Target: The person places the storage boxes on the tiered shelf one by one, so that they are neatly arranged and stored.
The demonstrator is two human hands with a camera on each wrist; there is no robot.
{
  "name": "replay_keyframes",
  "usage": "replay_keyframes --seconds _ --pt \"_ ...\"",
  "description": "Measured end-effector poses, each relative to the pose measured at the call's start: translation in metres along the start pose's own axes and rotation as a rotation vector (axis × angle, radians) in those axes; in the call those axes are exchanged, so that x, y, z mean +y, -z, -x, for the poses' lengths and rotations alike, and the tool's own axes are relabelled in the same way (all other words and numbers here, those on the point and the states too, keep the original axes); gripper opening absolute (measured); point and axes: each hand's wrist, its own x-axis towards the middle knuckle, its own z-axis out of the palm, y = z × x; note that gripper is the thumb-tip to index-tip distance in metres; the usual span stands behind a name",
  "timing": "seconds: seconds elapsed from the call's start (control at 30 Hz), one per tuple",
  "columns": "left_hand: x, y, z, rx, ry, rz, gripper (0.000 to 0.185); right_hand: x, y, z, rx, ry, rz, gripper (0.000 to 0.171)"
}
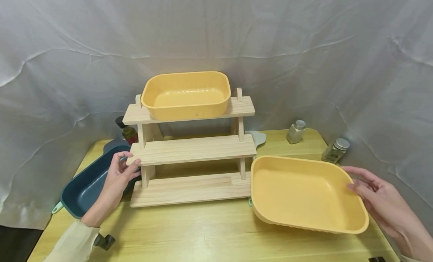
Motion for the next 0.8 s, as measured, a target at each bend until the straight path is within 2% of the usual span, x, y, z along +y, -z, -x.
replay_keyframes --seconds 0.27,0.53,0.67,0.8 --pt "0.001 0.001 -0.001 -0.010 0.006 0.002 0.046 -0.019 -0.034 -0.016 -0.030 -0.031 -0.087 0.048" --pt "0.002 0.001 -0.002 -0.023 0.000 0.000 0.044 -0.029 -0.075 -0.037 -0.037 0.077 -0.119 0.047" --pt "0.004 0.001 -0.001 -0.016 0.001 0.004 0.040 -0.032 -0.096 -0.047 -0.042 0.097 -0.141 0.047" --pt "0.004 0.002 0.000 -0.020 0.017 0.002 0.040 -0.033 -0.116 -0.056 -0.042 0.099 -0.105 0.045"
